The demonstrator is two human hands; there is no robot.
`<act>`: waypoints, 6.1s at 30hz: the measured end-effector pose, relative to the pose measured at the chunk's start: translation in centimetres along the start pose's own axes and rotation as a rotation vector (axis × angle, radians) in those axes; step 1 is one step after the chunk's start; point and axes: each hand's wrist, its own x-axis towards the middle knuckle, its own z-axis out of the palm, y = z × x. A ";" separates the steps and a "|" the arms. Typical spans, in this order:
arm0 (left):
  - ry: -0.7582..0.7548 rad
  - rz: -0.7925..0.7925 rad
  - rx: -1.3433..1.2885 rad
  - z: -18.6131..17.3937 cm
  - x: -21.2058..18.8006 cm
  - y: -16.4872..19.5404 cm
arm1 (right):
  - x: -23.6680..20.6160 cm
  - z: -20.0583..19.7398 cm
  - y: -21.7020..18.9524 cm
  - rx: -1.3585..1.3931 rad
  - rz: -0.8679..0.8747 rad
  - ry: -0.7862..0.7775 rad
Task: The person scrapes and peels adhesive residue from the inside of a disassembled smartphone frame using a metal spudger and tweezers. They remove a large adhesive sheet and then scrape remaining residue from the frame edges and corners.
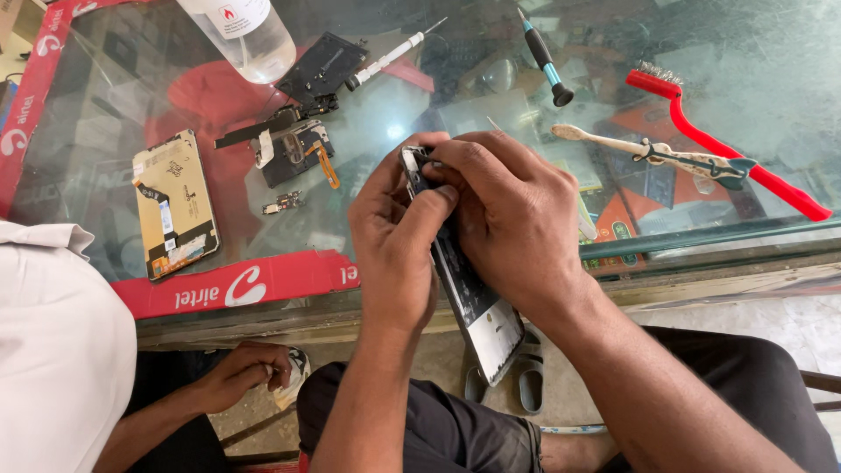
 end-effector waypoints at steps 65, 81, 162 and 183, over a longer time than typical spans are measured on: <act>-0.018 -0.140 0.516 -1.0 0.2 3.5 | 0.9 -1.6 4.3 0.190 0.403 -0.362; -0.084 -0.261 0.350 0.4 1.3 2.5 | 0.3 -1.1 5.5 0.233 0.328 -0.005; -0.284 0.551 1.173 -1.2 5.4 4.6 | 0.3 -0.5 1.8 0.229 0.634 -0.298; -0.033 0.893 1.252 -1.3 5.1 -0.1 | 0.4 -0.7 1.5 0.248 0.589 -0.306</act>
